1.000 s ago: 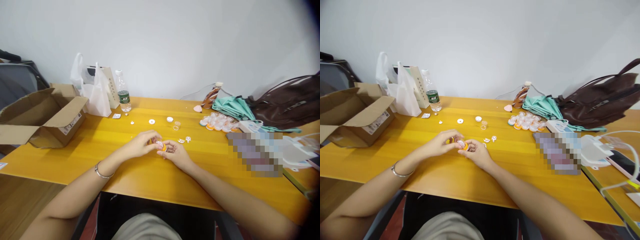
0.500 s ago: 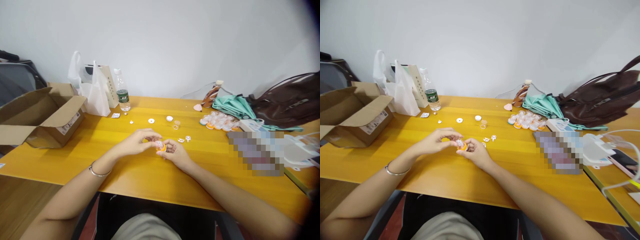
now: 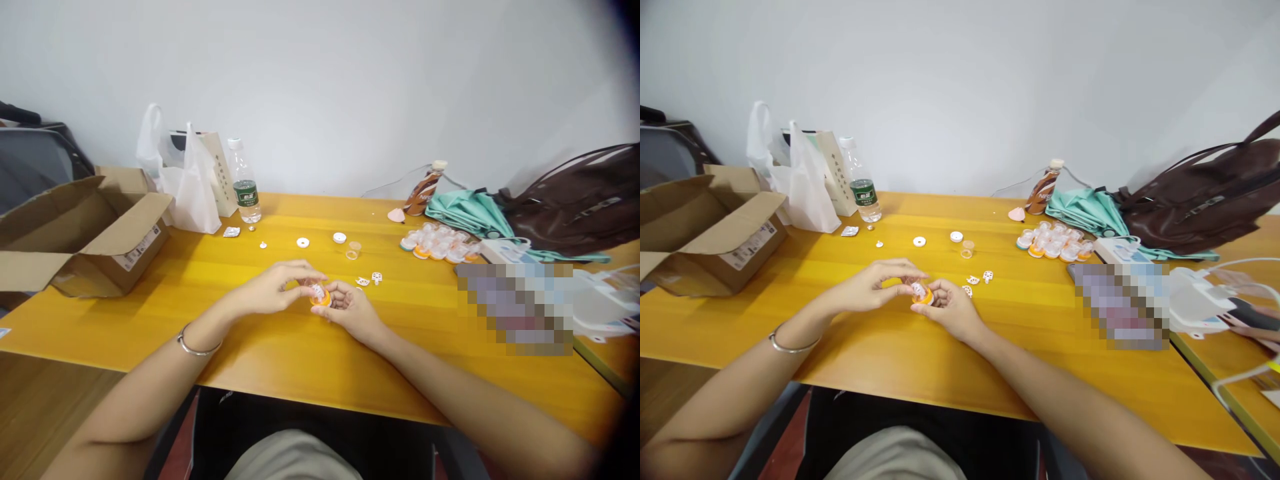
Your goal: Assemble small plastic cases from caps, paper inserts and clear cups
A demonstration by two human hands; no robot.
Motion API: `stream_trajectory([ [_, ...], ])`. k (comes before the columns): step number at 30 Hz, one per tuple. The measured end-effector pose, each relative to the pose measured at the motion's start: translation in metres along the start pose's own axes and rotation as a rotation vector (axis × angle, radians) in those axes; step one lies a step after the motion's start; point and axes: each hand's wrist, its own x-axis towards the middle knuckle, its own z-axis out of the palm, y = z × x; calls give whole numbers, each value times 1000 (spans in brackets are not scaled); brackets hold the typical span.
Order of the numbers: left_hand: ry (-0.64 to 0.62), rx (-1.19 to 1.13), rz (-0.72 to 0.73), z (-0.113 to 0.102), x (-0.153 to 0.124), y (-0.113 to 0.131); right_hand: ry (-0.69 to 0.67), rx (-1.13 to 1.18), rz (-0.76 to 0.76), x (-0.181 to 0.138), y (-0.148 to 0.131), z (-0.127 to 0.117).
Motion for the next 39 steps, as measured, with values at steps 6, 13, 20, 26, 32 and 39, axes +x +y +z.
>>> stream_trajectory([
  [6,97,137,-39,5,-1,5,23,-38,-45,1,6,-1],
  [13,151,199,-199,15,-3,6,4,-52,-73,0,10,0],
  [20,27,-17,-64,5,0,-1,2,58,29,1,-1,-3],
  [26,51,-116,-74,5,2,-4,-16,120,34,0,0,-2],
  [32,103,-122,-89,9,2,-4,4,102,12,-1,-1,-1],
  [39,44,-338,-118,11,4,-5,-38,89,38,0,0,-5],
])
